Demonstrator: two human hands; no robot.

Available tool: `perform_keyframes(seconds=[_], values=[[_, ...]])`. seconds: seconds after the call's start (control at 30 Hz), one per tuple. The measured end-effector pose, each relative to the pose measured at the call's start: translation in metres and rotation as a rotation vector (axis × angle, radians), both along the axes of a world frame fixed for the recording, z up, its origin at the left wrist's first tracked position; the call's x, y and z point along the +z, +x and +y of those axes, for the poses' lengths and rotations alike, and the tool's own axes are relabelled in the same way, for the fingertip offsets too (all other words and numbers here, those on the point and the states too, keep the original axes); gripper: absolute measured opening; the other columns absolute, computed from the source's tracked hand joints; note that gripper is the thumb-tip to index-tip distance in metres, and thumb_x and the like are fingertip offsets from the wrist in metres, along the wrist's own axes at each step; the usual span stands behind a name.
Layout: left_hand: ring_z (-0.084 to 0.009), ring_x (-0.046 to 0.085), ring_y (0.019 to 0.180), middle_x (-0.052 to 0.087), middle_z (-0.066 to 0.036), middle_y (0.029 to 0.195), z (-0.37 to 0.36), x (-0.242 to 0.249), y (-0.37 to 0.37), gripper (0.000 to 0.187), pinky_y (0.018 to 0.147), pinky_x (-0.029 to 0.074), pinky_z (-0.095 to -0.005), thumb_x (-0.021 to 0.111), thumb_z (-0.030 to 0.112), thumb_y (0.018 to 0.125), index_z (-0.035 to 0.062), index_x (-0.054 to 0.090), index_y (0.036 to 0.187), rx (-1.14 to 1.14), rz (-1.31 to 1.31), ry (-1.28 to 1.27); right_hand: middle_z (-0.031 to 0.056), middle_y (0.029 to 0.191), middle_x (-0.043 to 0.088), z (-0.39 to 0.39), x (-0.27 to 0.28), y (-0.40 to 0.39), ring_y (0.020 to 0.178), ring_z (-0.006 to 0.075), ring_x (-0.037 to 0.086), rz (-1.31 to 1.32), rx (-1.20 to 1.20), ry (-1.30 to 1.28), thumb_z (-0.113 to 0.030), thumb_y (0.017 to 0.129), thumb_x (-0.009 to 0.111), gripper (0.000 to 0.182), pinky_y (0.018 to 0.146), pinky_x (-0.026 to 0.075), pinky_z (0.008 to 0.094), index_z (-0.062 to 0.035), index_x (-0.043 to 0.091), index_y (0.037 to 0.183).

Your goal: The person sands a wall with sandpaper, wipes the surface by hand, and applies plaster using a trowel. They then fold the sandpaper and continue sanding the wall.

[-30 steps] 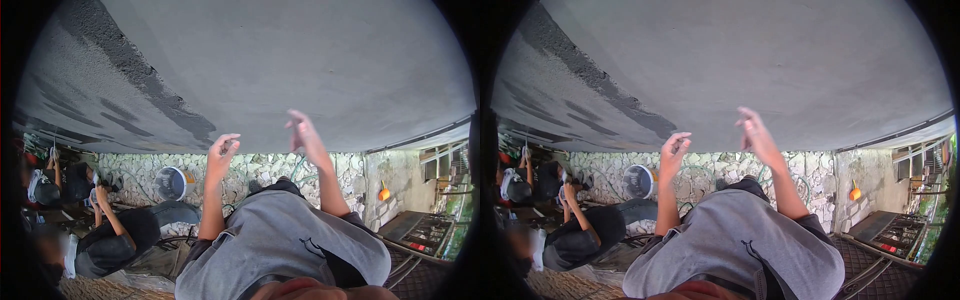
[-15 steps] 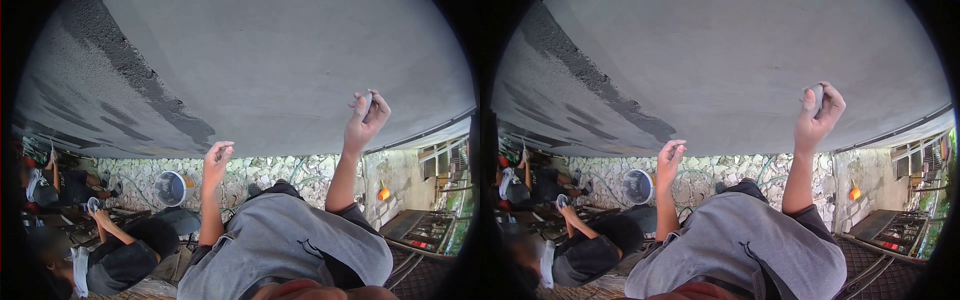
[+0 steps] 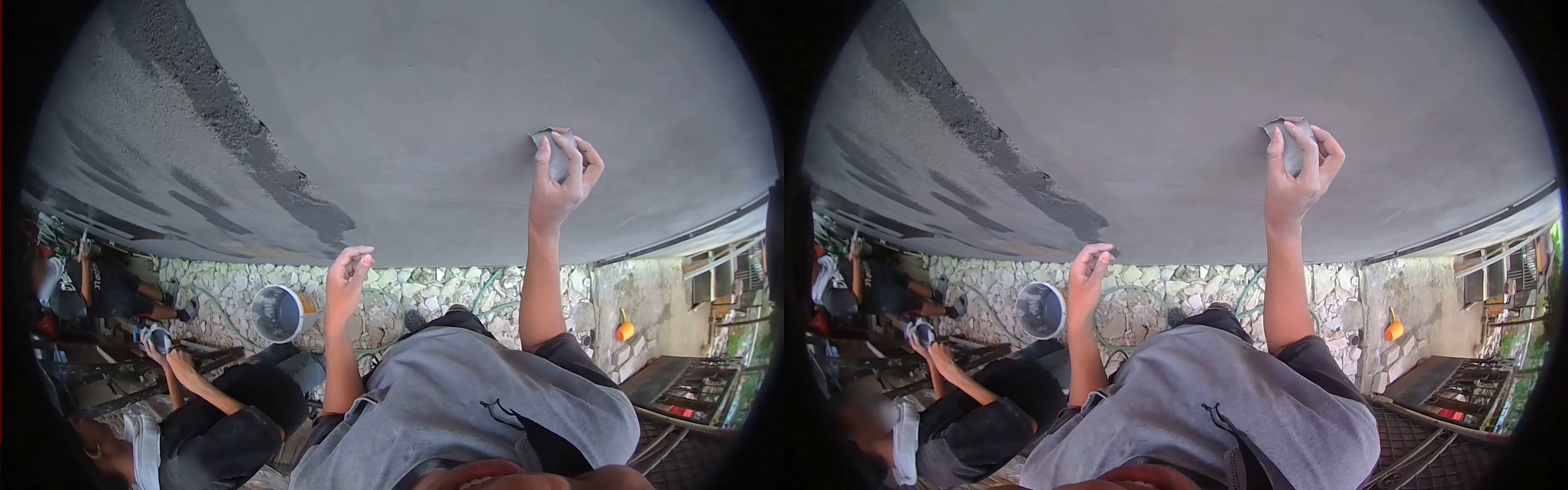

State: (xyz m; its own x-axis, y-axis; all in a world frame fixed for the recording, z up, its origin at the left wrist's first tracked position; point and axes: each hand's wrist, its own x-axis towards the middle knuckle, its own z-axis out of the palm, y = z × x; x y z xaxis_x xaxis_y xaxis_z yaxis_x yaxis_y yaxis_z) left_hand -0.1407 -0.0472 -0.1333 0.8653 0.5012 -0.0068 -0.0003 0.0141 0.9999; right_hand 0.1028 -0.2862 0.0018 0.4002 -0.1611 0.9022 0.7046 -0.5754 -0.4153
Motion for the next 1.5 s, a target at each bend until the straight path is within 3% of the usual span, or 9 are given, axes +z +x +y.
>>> perform_keyframes(seconds=[0.33,0.63,1.27,1.5], values=[[-0.0022,0.047,0.073,0.056,0.007,0.08,-0.001,0.006,0.01,0.021,0.067,0.039,-0.0208,0.066,0.02,0.098,0.004,0.068,0.112,-0.029,0.035,0.004,0.0085,0.113,0.051,0.01,-0.007,0.0,0.1,0.0212,0.055,0.069,-0.013,0.034,-0.008,0.083,0.08,0.02,0.083,0.048,0.037,-0.0104,0.073,0.101],[-0.0029,0.049,0.074,0.061,0.002,0.091,0.001,0.001,0.008,0.025,0.066,0.04,-0.0193,0.066,0.022,0.099,0.0031,0.066,0.115,-0.016,0.009,0.015,0.0099,0.115,0.05,0.001,-0.012,0.002,0.101,0.0235,0.055,0.059,0.007,0.025,-0.007,0.081,0.081,0.016,0.083,0.048,0.0361,-0.0101,0.074,0.095],[-0.0059,0.054,0.08,0.064,-0.002,0.094,0.006,0.005,0.024,0.025,0.068,0.042,-0.0215,0.064,0.02,0.1,0.0013,0.065,0.116,-0.053,-0.016,0.022,0.0087,0.117,0.051,0.003,-0.011,0.003,0.098,0.0213,0.056,0.04,0.035,0.039,-0.005,0.079,0.083,0.019,0.08,0.049,0.0353,-0.0122,0.077,0.095],[-0.0034,0.053,0.081,0.063,0.001,0.094,0.011,0.005,0.028,0.024,0.073,0.042,-0.0198,0.066,0.02,0.099,0.0023,0.065,0.116,-0.069,-0.005,-0.008,0.0068,0.112,0.051,0.006,-0.015,0.005,0.095,0.0176,0.057,0.033,0.021,0.051,0.001,0.079,0.082,0.018,0.073,0.052,0.0292,-0.0092,0.077,0.093]])
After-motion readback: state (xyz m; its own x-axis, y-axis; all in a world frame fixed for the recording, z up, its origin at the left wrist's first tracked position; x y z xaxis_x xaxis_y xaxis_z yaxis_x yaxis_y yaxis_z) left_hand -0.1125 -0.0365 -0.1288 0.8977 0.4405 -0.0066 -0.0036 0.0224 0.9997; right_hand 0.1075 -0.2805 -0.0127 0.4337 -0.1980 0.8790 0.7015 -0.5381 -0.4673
